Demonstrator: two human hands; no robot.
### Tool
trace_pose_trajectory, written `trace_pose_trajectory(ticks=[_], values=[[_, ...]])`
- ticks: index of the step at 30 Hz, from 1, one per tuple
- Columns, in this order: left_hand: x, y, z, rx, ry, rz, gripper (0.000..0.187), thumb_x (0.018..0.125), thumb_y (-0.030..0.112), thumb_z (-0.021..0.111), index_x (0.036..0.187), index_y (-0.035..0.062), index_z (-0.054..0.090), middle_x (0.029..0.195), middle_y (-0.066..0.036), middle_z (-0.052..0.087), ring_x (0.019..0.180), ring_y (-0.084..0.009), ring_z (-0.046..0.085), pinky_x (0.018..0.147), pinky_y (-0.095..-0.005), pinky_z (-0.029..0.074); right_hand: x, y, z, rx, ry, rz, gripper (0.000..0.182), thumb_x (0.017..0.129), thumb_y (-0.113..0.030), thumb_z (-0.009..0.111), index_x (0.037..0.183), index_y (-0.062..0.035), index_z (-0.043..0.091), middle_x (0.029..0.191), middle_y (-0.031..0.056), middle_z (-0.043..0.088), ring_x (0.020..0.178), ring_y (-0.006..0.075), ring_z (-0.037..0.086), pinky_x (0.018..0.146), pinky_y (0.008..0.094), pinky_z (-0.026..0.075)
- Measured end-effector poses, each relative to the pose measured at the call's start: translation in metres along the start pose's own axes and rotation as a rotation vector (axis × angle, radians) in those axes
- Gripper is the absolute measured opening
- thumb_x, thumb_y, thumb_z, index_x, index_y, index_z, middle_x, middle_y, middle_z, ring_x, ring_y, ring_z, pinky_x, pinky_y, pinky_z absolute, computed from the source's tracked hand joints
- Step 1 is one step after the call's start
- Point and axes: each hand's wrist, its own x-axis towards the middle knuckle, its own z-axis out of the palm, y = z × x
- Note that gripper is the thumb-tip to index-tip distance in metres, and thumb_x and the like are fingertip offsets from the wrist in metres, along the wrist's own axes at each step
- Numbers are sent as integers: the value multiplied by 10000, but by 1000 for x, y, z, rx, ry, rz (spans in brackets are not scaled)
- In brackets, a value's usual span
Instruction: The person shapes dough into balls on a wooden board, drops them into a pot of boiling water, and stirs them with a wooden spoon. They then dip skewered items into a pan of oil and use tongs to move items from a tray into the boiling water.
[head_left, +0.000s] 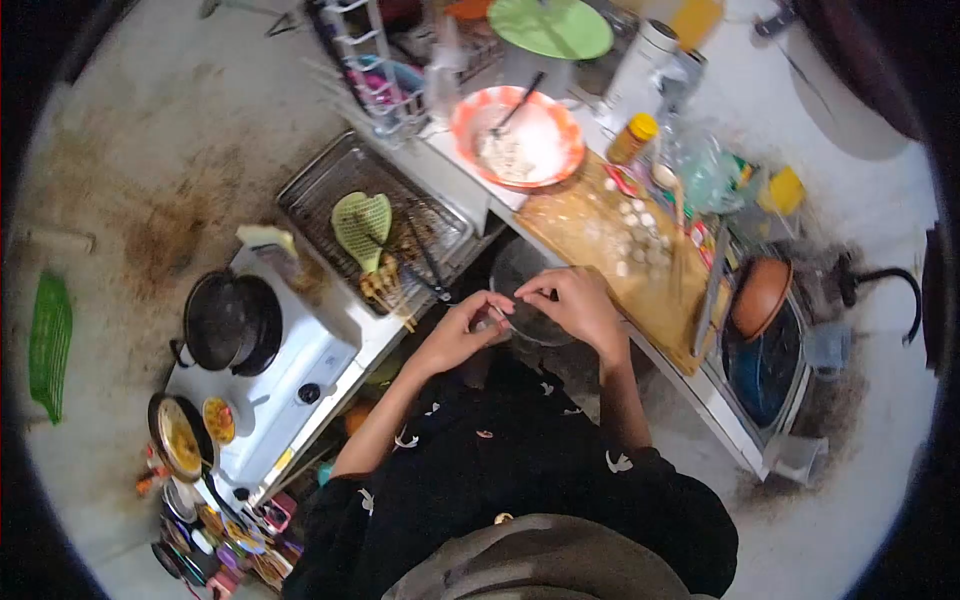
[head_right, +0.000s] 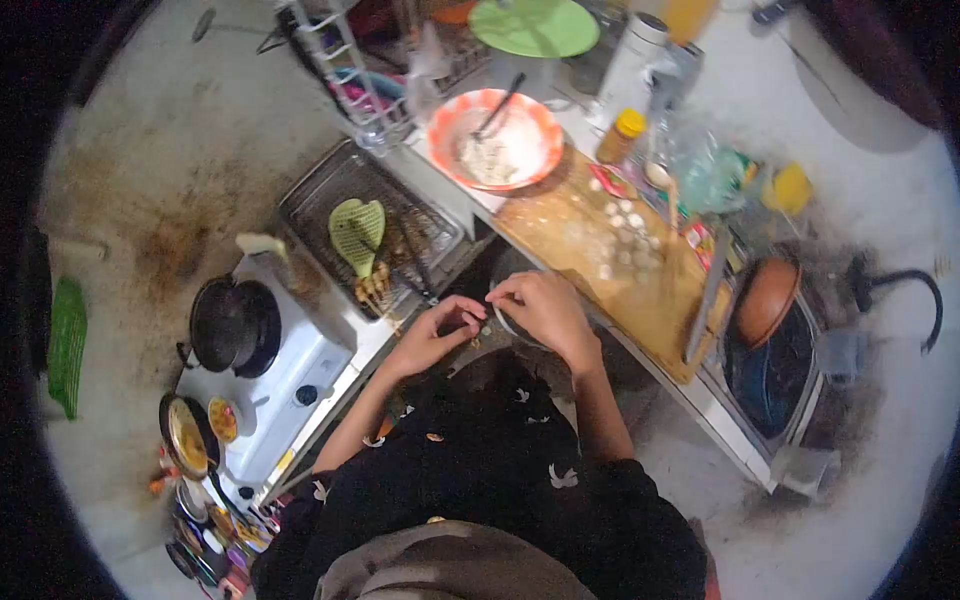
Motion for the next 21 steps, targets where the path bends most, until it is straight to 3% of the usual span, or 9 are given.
trace_pose_trajectory(ticks=[3,5,7,9,12,16,21], values=[[41,21,14,112,-94,48,238,800,10,556,1032,3,504,939,-50,560,859,-97,545,771,-246,434,-18,27,-28,-39,93,62,121,746,-154,603,832,-107,675,791,90,638,748,266,601,667,352,460],[68,29,26,108,-131,89,252,792,15,568,1036,-2,508,946,-63,563,876,-124,553,783,-262,437,-32,41,-46,-76,154,94,119,749,-159,604,829,-108,675,797,92,640,777,271,596,693,360,452],[94,38,37,304,-138,234,277,772,16,583,1038,-10,513,978,-85,562,890,-153,558,804,-276,438,-43,57,-58,-96,297,135,113,752,-160,603,823,-109,675,797,98,641,792,265,596,708,361,449],[117,38,47,334,-171,224,321,755,17,576,1071,0,518,1025,-117,549,945,-205,549,854,-304,419,-50,68,-67,-114,305,180,136,752,-145,596,859,-105,669,796,105,640,770,262,597,710,366,450],[147,31,66,489,-108,383,403,760,21,510,1161,66,501,1100,-128,507,1052,-288,481,910,-356,363,-56,84,-71,79,390,347,169,746,-126,585,898,-100,656,792,107,638,754,263,596,721,368,450],[169,6,89,777,77,400,413,770,73,523,1181,102,492,1138,-71,478,1068,-232,430,896,-369,285,-58,112,-66,-50,476,352,194,759,-136,596,939,-70,626,871,123,613,813,276,587,721,344,455],[179,4,97,889,75,403,388,788,90,523,1174,118,503,1123,-51,480,1041,-210,423,851,-353,274,-56,121,-64,-79,564,319,212,747,-123,607,954,-81,618,912,113,589,903,290,540,782,358,428]])
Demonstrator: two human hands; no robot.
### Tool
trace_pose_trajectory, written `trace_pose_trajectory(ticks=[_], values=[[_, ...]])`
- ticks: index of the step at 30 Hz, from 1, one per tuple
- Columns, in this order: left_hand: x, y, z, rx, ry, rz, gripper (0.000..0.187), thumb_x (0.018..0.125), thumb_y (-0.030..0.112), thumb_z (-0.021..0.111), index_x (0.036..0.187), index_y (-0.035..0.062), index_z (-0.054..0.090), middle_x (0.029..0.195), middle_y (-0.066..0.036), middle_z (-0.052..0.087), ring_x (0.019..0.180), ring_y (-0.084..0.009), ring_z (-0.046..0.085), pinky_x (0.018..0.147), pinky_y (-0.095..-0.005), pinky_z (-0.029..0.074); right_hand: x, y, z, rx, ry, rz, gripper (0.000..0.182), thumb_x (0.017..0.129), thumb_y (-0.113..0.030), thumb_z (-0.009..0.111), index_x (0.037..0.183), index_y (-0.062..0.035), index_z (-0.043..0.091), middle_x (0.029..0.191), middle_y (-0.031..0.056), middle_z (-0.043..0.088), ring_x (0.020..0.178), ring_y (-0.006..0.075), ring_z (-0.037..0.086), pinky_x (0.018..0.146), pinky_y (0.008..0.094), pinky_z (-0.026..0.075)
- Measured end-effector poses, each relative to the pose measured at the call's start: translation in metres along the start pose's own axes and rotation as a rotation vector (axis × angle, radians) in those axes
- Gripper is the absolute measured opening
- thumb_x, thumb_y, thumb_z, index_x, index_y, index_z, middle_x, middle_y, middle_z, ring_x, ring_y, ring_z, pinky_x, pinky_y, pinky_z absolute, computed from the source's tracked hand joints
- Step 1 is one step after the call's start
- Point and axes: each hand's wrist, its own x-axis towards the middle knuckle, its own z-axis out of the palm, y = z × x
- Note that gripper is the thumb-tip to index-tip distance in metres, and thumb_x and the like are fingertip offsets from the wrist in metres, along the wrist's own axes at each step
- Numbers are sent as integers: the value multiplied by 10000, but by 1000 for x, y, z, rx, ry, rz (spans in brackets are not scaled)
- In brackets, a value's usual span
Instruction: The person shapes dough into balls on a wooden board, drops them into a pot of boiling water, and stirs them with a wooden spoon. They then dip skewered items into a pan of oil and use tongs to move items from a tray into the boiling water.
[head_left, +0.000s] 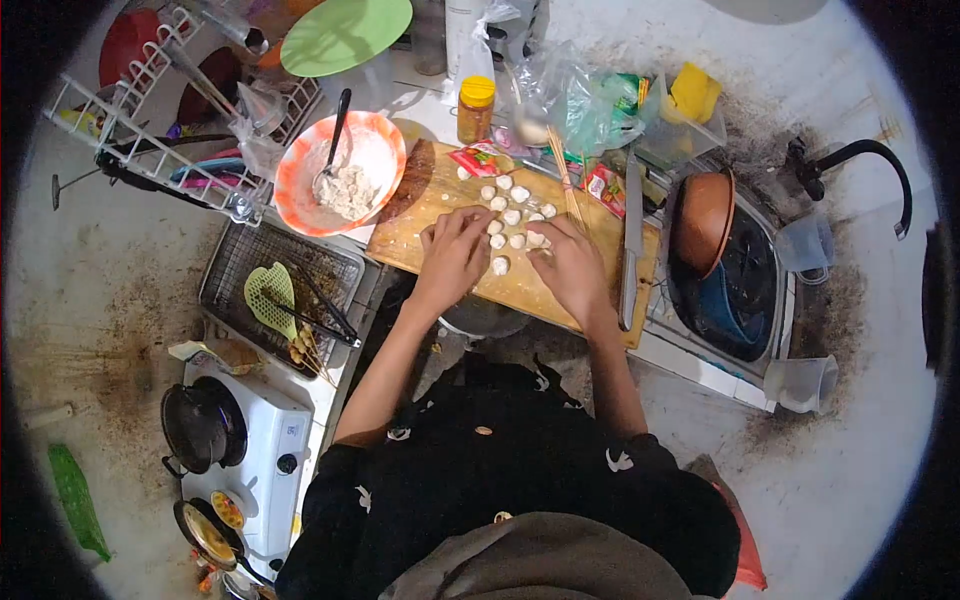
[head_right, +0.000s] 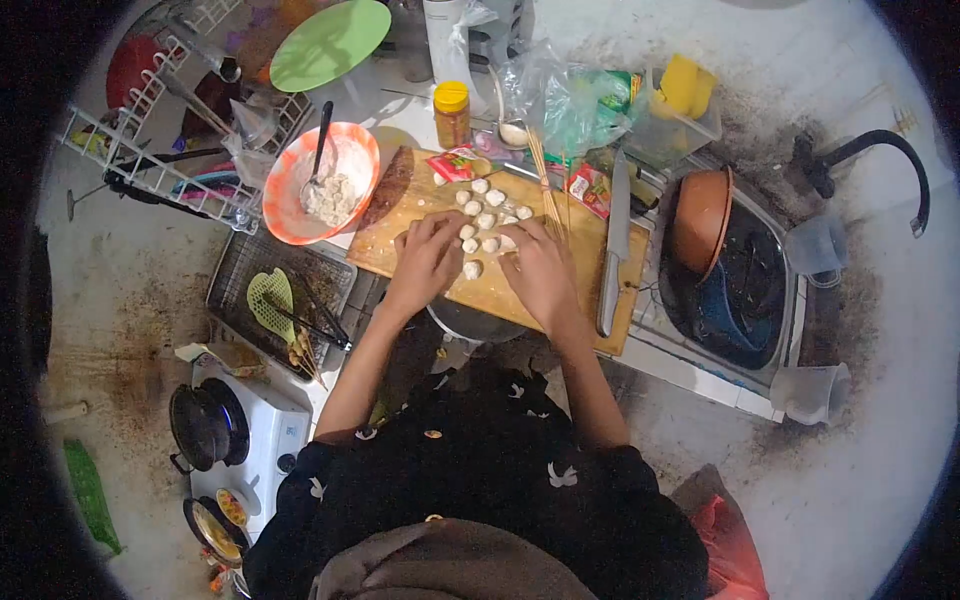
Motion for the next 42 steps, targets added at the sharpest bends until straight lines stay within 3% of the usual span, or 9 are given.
trace_pose_trajectory(ticks=[6,14,18,21,24,26,31,36,42], values=[[7,-4,-1,-12,-75,23,351,803,110,527,1154,132,523,1090,-38,495,1022,-200,435,822,-346,274,7,3,3,-83,-25,-125,227,729,-120,625,955,-96,634,945,54,616,925,230,527,835,356,370],[15,-4,-2,-32,-15,19,229,806,151,556,1033,120,568,989,-42,551,948,-194,494,820,-354,277,12,5,9,-160,-70,-164,188,746,-150,618,927,-114,652,927,27,627,888,193,534,750,338,300],[11,-7,-12,-211,43,-142,209,818,133,558,1020,80,565,932,-69,578,867,-193,533,815,-335,301,13,0,1,-138,-60,-160,179,760,-154,607,928,-113,649,910,31,626,878,197,544,756,334,313],[-1,0,-26,-415,139,-197,226,815,95,561,1034,40,561,938,-91,581,845,-184,543,795,-308,360,16,-12,-5,268,-93,-43,186,795,-112,577,970,-54,608,902,88,576,832,223,566,732,336,427],[-27,6,-41,-418,310,-121,234,821,61,551,1047,2,561,955,-104,566,849,-167,537,736,-258,428,17,-36,-2,527,-120,-146,198,813,-72,560,1003,-27,597,930,112,555,865,218,565,747,306,467],[-55,11,-52,-632,275,-282,208,835,84,550,1026,5,572,957,-93,561,835,-152,535,733,-257,423,16,-52,12,617,-235,-159,204,819,-39,553,1017,-12,597,967,82,537,885,175,555,787,283,459],[-126,18,-100,-519,274,-335,224,834,94,573,1039,5,589,969,-74,570,903,-150,547,790,-274,436,5,-101,71,1017,-576,-141,200,809,24,562,1007,31,587,1026,46,514,929,120,548,821,246,452],[-223,8,-116,-731,560,-664,245,822,89,595,1056,15,592,1038,-47,560,954,-128,532,826,-258,431,-10,-159,140,1124,-1044,-52,239,810,-3,585,1044,33,557,973,71,578,866,126,589,775,221,462],[-328,11,-139,-645,1051,-831,267,834,60,572,1095,1,569,1090,-50,525,961,-113,527,832,-239,419,-46,-251,218,947,-1272,-340,187,803,-70,613,980,-8,613,937,52,609,778,100,580,714,224,462]])
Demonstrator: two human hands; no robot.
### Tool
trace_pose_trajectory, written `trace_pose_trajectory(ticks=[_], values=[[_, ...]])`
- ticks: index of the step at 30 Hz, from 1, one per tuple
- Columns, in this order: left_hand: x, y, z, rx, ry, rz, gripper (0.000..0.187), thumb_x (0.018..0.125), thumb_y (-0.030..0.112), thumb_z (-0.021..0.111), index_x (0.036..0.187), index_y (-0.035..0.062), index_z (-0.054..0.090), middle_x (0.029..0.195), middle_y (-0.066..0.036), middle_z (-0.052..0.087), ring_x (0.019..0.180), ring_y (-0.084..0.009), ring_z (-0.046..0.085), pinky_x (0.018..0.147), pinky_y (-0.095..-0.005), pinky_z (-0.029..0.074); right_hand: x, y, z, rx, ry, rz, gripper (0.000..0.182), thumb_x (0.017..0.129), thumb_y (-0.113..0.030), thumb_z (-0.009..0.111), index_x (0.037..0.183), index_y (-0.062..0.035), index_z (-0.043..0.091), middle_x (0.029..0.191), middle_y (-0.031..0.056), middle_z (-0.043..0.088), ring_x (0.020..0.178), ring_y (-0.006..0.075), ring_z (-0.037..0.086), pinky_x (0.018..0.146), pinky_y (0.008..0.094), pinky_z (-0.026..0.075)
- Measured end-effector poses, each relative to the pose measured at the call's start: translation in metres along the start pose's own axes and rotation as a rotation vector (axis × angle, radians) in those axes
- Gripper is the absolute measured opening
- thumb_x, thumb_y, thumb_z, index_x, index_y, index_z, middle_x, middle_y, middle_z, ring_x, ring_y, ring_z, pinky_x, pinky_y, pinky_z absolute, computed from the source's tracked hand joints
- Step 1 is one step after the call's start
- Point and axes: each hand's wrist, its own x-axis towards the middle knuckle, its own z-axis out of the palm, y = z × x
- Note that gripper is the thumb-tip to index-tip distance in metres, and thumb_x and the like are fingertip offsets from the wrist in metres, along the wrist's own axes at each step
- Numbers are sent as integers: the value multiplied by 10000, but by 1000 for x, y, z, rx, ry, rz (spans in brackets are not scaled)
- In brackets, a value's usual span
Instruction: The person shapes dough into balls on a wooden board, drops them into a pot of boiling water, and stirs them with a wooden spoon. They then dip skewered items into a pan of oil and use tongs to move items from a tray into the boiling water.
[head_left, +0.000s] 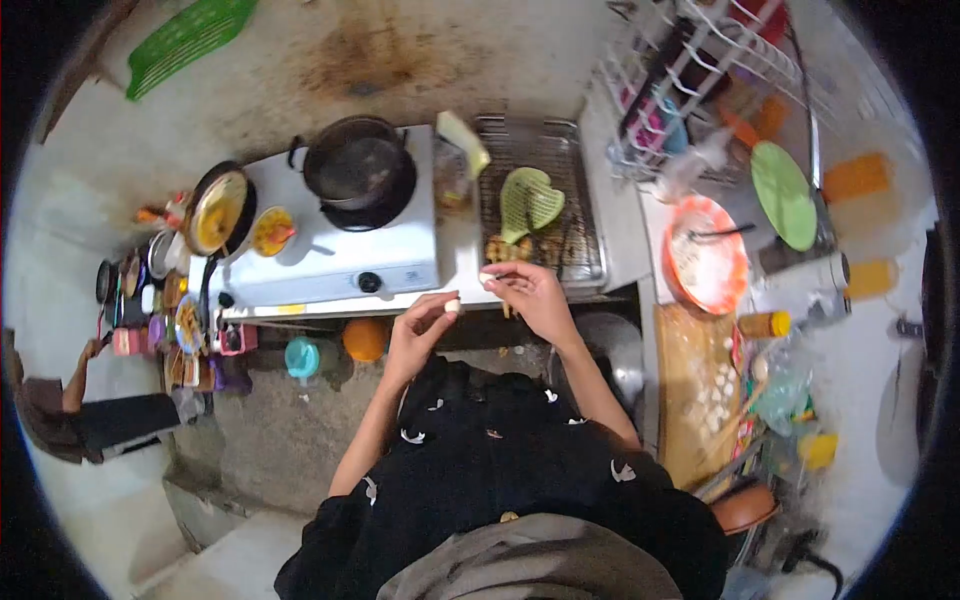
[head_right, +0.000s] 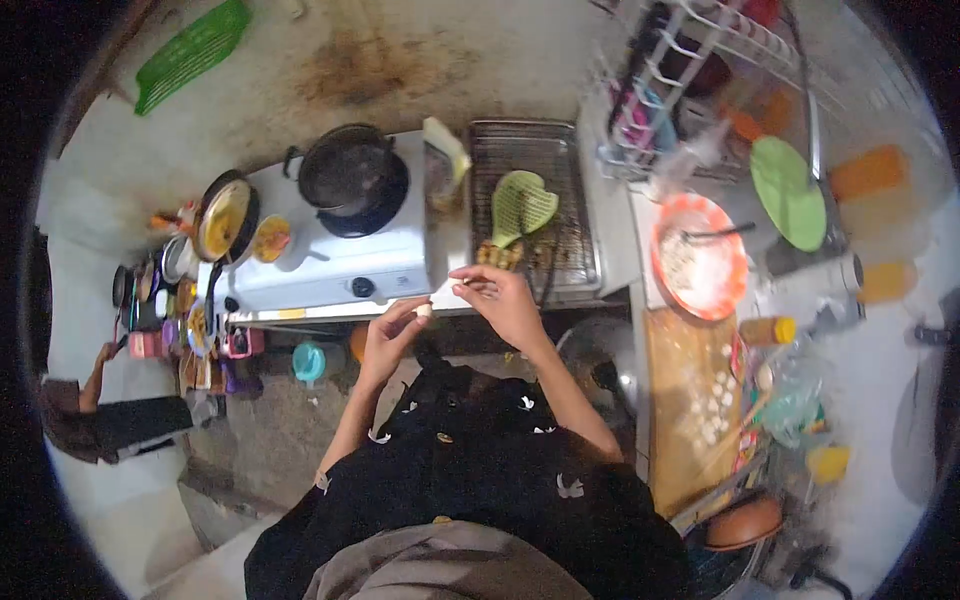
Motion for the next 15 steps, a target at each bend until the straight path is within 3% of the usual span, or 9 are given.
trace_pose_trajectory(ticks=[2,4,6,8,11,13,15], values=[[0,-4,-29,63,84,14,264,850,57,548,1108,2,561,1089,-55,516,967,-120,526,830,-236,419,34,-2,24,-115,-54,-31,172,796,-86,622,959,-29,631,935,49,612,751,98,577,704,229,462],[7,-6,-52,12,176,119,277,855,58,541,1128,8,549,1080,-61,518,956,-111,524,825,-229,420,70,-8,47,-330,-26,-252,173,779,-118,641,942,-61,645,904,58,623,751,127,591,709,244,468],[12,0,-70,12,227,135,269,850,65,554,1113,8,554,1070,-57,521,941,-100,522,823,-226,422,108,-15,69,-466,-23,-289,185,758,-118,652,932,-57,640,865,72,625,754,163,609,700,261,478],[16,6,-87,4,276,11,243,839,68,572,1075,8,568,1055,-49,522,927,-95,522,821,-231,428,145,-13,91,-485,-29,-375,158,762,-108,624,894,-22,622,824,114,623,743,191,621,669,302,488],[21,5,-111,19,257,44,209,830,70,587,1030,11,588,1034,-37,521,923,-97,527,806,-231,438,188,-6,116,-642,-75,-428,132,756,-106,611,855,-19,621,820,135,626,745,247,625,662,333,491],[27,5,-121,82,256,122,199,829,77,588,1020,19,597,1035,-45,511,930,-111,530,814,-237,442,209,1,126,-880,-49,-620,103,752,-101,586,816,-33,628,795,144,620,718,300,611,650,364,491],[31,9,-132,124,261,127,201,833,82,584,1023,19,596,1046,-52,506,934,-117,531,818,-240,442,222,10,133,-924,-70,-585,99,751,-100,576,807,-42,633,793,140,620,715,307,608,647,376,490]])
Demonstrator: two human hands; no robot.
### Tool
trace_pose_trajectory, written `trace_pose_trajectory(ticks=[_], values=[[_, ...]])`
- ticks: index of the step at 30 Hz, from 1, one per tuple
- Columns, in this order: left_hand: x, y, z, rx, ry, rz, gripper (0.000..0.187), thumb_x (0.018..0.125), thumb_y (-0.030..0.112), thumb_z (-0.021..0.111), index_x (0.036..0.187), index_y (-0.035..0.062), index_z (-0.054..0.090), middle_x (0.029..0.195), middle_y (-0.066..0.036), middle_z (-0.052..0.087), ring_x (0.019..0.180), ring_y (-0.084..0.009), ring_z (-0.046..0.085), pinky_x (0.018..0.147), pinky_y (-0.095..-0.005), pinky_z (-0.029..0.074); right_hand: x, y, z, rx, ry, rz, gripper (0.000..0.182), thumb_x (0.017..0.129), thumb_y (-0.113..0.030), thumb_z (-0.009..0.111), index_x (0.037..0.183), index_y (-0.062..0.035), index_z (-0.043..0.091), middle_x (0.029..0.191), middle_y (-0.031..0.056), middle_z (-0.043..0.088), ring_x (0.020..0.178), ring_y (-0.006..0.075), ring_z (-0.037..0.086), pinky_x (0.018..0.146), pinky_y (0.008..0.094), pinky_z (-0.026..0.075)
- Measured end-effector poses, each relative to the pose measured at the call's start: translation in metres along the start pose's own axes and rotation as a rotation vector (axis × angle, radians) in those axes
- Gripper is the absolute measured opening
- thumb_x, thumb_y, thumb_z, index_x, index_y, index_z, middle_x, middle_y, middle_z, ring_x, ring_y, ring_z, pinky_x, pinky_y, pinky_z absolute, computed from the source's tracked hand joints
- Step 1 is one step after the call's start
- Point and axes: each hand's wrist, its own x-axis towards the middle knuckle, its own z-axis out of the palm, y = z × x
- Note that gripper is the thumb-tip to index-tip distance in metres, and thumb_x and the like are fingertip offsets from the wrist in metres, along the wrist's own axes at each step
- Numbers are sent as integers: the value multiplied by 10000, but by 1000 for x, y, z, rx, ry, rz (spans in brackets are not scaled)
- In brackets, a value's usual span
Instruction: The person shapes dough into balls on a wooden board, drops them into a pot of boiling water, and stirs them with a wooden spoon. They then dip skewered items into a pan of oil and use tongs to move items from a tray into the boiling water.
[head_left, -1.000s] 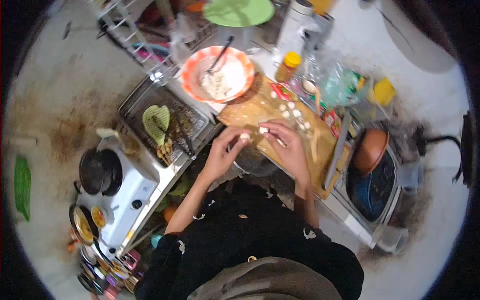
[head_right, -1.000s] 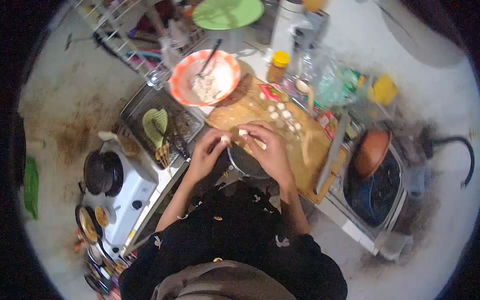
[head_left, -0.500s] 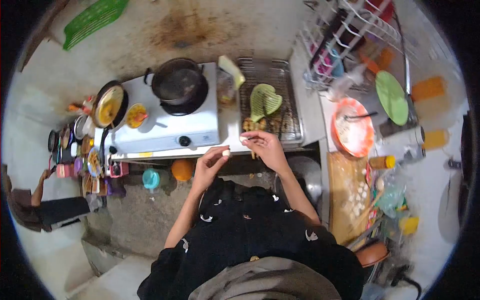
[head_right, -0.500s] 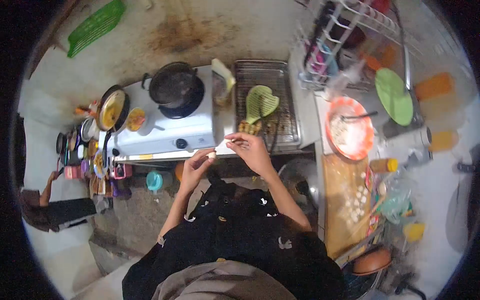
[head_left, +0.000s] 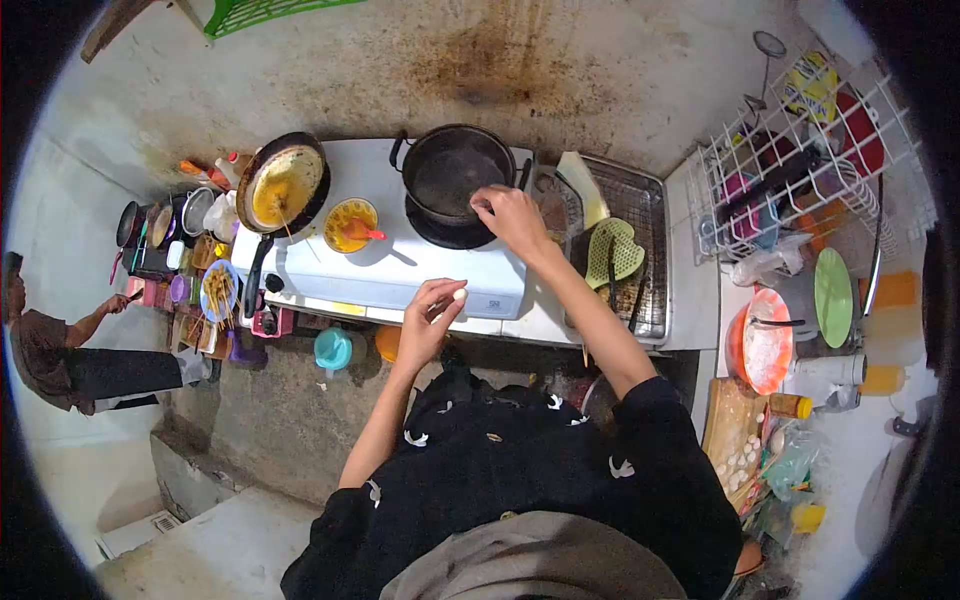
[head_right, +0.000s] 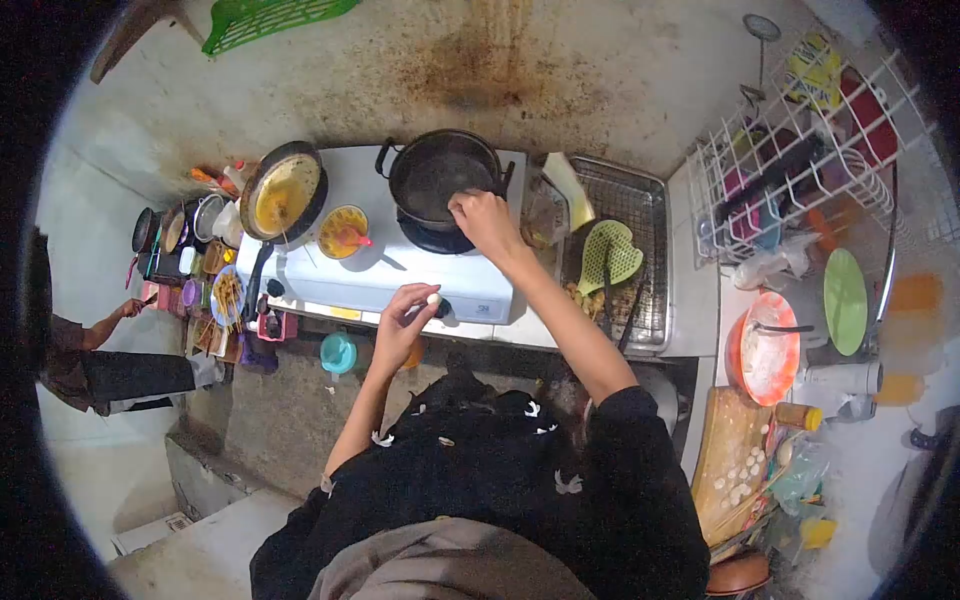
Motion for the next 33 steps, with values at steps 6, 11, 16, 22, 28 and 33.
trace_pose_trajectory(ticks=[6,11,16,22,28,33], values=[[29,-19,-17,-2,27,-108,249,842,83,569,1083,24,559,1008,-46,595,893,-96,546,792,-235,443,4,8,11,-4,-44,7,123,754,-122,574,802,-48,659,834,138,627,747,293,609,674,372,486],[47,-30,-15,-82,120,-69,259,837,86,578,1072,-20,550,1006,-83,602,902,-111,562,787,-229,453,-20,-51,-20,371,-143,174,175,766,-160,618,880,-34,659,869,127,634,747,231,622,694,325,483],[47,-21,-4,-485,225,-243,271,847,91,567,1085,-36,538,1007,-101,586,885,-123,573,829,-237,471,-38,-64,-16,510,-89,198,200,743,-120,654,922,-30,655,893,92,633,784,171,623,712,282,481],[46,-15,1,-591,221,-296,294,863,125,546,1117,-22,530,1040,-80,564,937,-128,556,859,-248,454,-35,-55,-10,451,-34,194,194,772,-162,626,905,-23,646,855,114,626,758,210,622,690,316,475],[32,-31,-12,-411,99,-346,365,834,32,502,1196,34,463,1129,-67,499,955,-111,501,845,-234,392,-1,-26,1,180,29,173,142,771,-122,593,870,-25,624,849,137,624,778,285,610,698,357,482],[21,-47,-20,-406,33,-365,336,827,32,525,1160,29,477,1102,-61,509,950,-112,505,847,-233,389,11,-8,12,72,15,130,130,761,-109,585,851,-29,635,863,135,624,794,312,602,724,378,482]])
